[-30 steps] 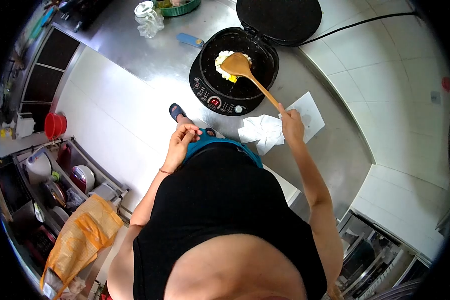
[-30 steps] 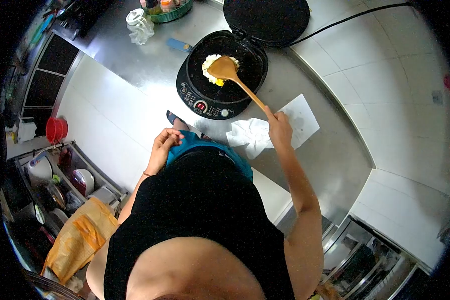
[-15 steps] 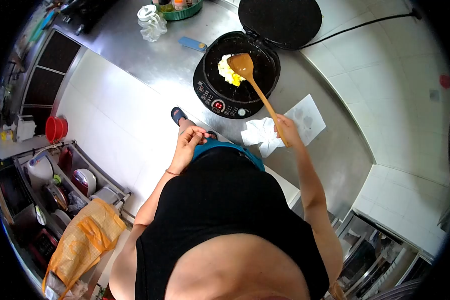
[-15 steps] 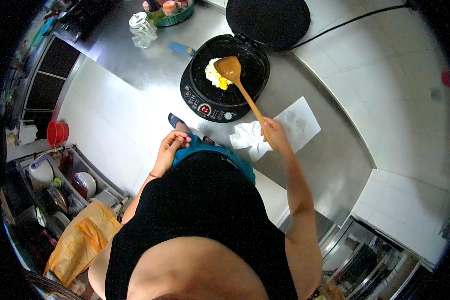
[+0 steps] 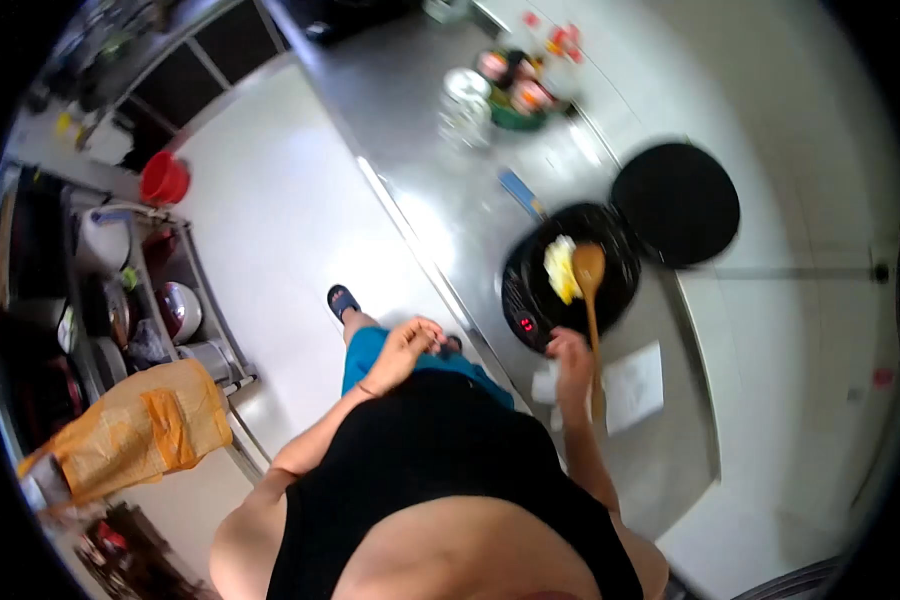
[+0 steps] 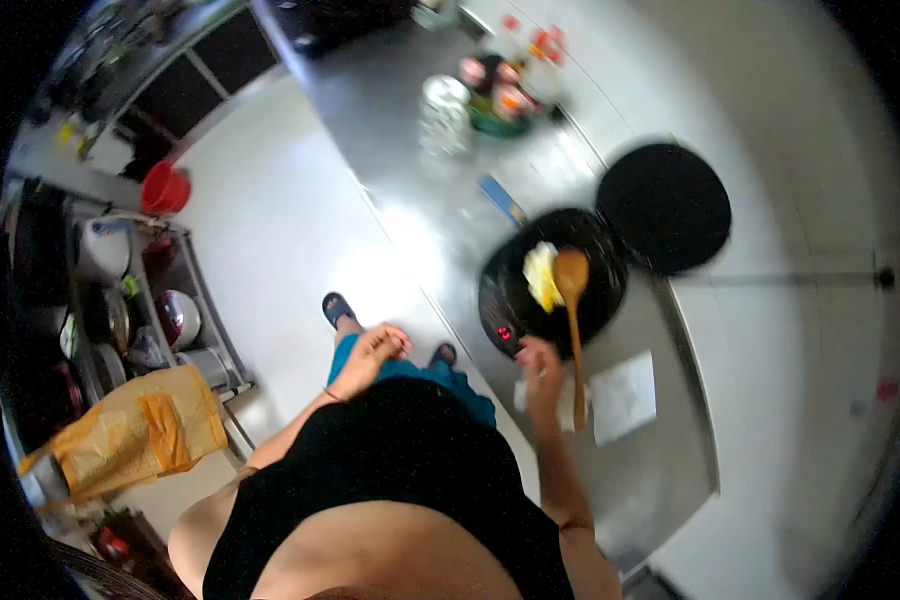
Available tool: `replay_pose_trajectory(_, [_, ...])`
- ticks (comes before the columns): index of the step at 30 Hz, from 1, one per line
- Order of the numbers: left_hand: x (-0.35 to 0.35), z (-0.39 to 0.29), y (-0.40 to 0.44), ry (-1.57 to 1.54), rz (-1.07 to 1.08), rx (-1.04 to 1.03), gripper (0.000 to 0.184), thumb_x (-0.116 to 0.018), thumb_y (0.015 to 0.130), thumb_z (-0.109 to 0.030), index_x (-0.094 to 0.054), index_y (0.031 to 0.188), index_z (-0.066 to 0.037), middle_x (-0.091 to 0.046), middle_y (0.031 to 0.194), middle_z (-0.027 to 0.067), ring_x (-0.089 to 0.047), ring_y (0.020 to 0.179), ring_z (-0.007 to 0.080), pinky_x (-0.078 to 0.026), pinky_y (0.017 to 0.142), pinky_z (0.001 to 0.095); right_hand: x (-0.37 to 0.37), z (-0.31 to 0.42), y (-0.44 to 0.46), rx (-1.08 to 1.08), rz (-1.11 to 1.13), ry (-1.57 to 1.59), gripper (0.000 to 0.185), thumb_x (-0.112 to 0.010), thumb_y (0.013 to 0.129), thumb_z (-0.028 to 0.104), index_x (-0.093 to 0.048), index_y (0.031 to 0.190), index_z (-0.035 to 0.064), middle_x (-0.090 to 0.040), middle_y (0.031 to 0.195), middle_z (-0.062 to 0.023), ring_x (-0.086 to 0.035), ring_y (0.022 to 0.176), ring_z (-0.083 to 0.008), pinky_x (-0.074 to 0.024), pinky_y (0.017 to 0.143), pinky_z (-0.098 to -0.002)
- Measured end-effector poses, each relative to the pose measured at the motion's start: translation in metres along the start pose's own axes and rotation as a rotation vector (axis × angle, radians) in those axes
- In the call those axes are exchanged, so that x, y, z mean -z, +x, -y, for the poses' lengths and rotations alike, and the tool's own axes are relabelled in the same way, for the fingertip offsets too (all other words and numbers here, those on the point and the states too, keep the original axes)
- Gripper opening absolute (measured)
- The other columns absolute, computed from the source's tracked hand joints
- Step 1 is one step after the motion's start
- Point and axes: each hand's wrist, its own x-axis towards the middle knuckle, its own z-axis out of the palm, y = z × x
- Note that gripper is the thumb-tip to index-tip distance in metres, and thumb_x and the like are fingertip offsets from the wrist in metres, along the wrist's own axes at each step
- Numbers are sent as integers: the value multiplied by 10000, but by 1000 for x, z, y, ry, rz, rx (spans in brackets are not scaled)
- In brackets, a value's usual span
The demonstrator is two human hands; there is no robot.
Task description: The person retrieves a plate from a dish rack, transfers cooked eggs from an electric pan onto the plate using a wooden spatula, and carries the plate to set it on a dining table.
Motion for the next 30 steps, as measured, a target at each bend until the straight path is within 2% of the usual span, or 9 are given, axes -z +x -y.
replay_pose_trajectory(2, [35,-13,-8,28,-86,-32,167,-419,905,-165,-527,930,-40,-551,862,31,-495,761,103,-423,736,234,-82,37,15,-52,353,-29,168,-472,811,60,-586,918,-2,-586,740,-72,-549,707,-142,-427,666,-254])
replay_pose_trajectory(4, [80,-24,-16,-58,-189,-54,223,-417,913,-221,-533,862,-37,-530,777,8,-448,693,68,-386,675,205,-166,74,37,131,697,-188,162,-484,810,55,-594,911,-6,-598,775,-98,-563,696,-171,-435,643,-268])
replay_pose_trajectory(6, [136,-23,-20,-11,-255,-144,320,-393,920,-260,-547,775,-19,-504,729,5,-433,672,76,-376,635,215,-250,89,55,333,925,-106,170,-499,819,82,-594,930,-5,-601,800,-117,-571,685,-200,-440,631,-279])
replay_pose_trajectory(7, [158,-48,-32,101,-413,-21,350,-384,923,-264,-550,753,-7,-498,718,4,-421,648,77,-372,616,220,-292,101,66,363,1045,-97,172,-508,820,95,-596,935,2,-599,805,-119,-571,694,-203,-438,637,-281])
replay_pose_trajectory(9, [213,-74,-52,-64,-568,-99,356,-378,921,-269,-545,772,9,-543,774,32,-483,694,89,-408,670,224,-370,135,77,360,1228,-131,173,-521,822,123,-603,945,32,-596,828,-126,-571,726,-205,-436,652,-289])
replay_pose_trajectory(12, [303,-108,-73,-210,-695,-333,276,-389,913,-225,-525,809,-9,-563,926,77,-534,782,124,-440,733,241,-470,169,95,456,1347,-115,194,-520,829,150,-604,975,56,-604,866,-110,-575,759,-202,-445,650,-290])
replay_pose_trajectory(16, [404,-149,-91,-128,-962,-346,118,-421,851,-64,-484,945,-31,-539,1010,88,-544,810,127,-434,726,241,-561,201,125,465,1451,-224,205,-524,831,162,-603,994,66,-610,883,-100,-579,780,-200,-454,677,-288])
replay_pose_trajectory(26, [596,-264,-20,-209,-960,-347,145,-456,828,-39,-491,970,-39,-567,948,68,-534,766,111,-430,713,234,-739,202,264,40,1314,42,205,-489,861,105,-575,1010,-6,-579,747,-41,-522,697,-89,-423,661,-211])
replay_pose_trajectory(30, [661,-329,33,-195,-986,-413,177,-451,832,-43,-472,1008,-39,-557,966,70,-533,761,114,-435,713,238,-842,234,342,112,1354,166,194,-478,859,92,-566,998,-11,-572,740,-37,-521,690,-92,-434,666,-219])
